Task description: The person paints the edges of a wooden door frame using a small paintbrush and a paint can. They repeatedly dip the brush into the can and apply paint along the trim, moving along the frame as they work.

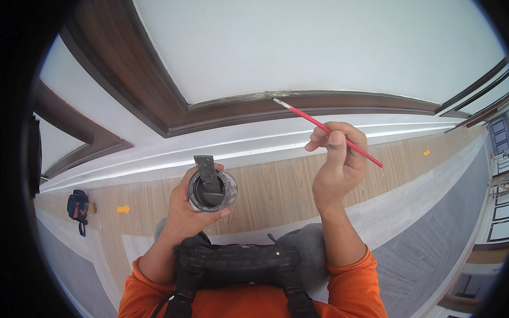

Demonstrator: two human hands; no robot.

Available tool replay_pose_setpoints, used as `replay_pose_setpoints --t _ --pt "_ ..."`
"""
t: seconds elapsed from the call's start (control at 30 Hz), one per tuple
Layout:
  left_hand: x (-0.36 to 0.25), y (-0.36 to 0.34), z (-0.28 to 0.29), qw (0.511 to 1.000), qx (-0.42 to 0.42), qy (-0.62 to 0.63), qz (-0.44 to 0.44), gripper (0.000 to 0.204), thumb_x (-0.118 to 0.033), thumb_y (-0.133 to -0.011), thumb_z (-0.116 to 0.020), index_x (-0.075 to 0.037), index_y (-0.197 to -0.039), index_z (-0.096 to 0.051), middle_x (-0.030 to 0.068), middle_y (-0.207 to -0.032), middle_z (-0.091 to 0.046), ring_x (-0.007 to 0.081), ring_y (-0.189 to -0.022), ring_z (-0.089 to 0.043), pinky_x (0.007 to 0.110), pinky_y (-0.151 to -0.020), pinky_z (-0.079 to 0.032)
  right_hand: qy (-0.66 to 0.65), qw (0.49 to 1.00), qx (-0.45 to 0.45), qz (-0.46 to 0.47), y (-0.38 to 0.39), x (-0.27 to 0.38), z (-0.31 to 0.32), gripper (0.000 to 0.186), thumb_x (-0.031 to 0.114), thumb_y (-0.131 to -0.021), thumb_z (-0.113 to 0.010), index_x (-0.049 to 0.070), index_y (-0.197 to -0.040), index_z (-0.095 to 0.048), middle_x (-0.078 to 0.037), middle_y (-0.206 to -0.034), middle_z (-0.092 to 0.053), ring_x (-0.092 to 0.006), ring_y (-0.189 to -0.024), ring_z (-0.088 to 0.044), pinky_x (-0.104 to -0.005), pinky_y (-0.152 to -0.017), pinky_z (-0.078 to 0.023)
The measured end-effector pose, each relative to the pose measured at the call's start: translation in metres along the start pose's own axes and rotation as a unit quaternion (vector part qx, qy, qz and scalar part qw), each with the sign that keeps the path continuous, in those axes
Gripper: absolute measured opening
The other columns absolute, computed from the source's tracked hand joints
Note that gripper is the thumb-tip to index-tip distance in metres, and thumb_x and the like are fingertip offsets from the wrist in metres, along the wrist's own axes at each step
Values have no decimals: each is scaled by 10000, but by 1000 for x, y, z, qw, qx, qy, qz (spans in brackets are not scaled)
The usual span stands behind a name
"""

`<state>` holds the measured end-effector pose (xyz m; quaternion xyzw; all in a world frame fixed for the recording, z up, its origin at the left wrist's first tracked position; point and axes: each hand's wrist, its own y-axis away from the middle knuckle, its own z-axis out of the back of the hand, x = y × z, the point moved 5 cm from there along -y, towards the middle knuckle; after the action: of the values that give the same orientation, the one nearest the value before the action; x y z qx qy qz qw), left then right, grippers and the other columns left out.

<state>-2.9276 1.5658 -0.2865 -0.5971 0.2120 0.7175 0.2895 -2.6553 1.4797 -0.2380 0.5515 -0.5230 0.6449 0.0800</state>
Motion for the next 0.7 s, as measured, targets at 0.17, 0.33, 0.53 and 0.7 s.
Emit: replay_pose_setpoints --t 0.17,0.33,0.53,0.7 --pt "1 0 -2 1000 1 -4 -7 860 -86 -710 -952 -35 -1462 -538 109 -1247 -725 195 -1175 -693 349 -1049 -517 44 997 29 63 0 9 -2 187 154 -1091 -604 -28 -1123 -634 -129 -891 -702 -164 -718 -668 -277 -645 -559" --pt "1 -1 0 1000 2 -17 -8 857 -107 -710 -955 -44 -1459 -544 116 -1251 -725 206 -1178 -697 354 -1045 -520 77 990 68 93 5 12 -8 147 90 -1071 -618 -40 -1133 -646 -131 -954 -698 -157 -758 -664 -267 -658 -549" --pt "1 -1 1 999 0 -32 -10 860 -152 -710 -959 -51 -1457 -546 122 -1243 -728 228 -1186 -700 370 -1044 -523 140 973 113 142 5 15 -10 143 91 -1079 -591 -19 -1158 -636 -118 -921 -709 -164 -756 -675 -274 -690 -562" --pt "2 -2 3 999 -6 -43 -14 861 -156 -713 -958 -48 -1456 -537 127 -1245 -726 234 -1179 -702 371 -1041 -526 123 981 94 118 5 13 -3 110 26 -1036 -629 -49 -1108 -665 -146 -1032 -682 -171 -807 -666 -274 -690 -547"
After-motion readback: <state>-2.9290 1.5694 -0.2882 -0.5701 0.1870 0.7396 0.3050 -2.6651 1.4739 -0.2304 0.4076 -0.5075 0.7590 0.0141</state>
